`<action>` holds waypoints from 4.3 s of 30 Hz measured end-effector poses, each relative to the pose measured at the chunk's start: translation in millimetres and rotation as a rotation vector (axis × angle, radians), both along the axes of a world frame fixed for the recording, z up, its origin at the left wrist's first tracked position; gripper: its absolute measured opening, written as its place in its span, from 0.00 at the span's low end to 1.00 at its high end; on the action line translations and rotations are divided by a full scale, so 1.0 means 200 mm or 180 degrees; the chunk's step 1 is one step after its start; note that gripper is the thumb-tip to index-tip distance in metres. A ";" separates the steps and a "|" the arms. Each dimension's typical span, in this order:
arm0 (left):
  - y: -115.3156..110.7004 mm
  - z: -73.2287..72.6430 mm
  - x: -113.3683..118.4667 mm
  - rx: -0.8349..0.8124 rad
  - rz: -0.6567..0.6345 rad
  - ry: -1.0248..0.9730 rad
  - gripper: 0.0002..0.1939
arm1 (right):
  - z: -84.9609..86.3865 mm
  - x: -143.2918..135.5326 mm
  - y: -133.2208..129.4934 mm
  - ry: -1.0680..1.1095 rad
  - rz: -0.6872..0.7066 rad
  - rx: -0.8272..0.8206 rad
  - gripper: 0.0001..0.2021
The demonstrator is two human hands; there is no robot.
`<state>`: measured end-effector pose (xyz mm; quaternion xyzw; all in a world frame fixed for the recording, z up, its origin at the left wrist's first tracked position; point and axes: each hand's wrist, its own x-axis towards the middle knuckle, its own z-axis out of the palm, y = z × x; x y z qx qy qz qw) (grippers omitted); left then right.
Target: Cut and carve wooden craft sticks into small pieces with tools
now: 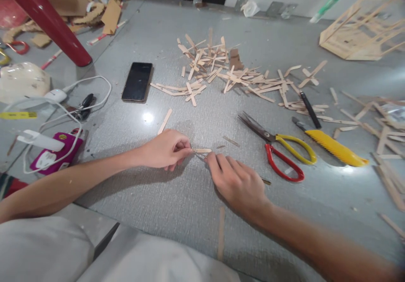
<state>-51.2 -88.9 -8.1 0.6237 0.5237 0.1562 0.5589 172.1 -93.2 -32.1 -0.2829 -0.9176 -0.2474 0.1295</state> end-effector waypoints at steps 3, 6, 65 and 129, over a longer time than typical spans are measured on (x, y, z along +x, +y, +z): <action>0.00 0.00 0.00 0.0017 -0.0012 0.0005 0.15 | 0.00 0.00 0.00 -0.0011 -0.0035 0.0002 0.08; -0.01 -0.01 0.00 0.0055 -0.0027 0.0008 0.15 | 0.00 0.00 0.00 -0.0017 -0.0035 0.0015 0.08; 0.00 -0.02 -0.01 -0.0042 0.0130 -0.0155 0.15 | 0.02 -0.02 -0.02 0.0022 -0.0201 0.0116 0.11; -0.03 0.02 0.02 0.0364 0.0662 -0.0584 0.13 | 0.13 0.02 0.02 0.1730 -0.0505 -0.1856 0.13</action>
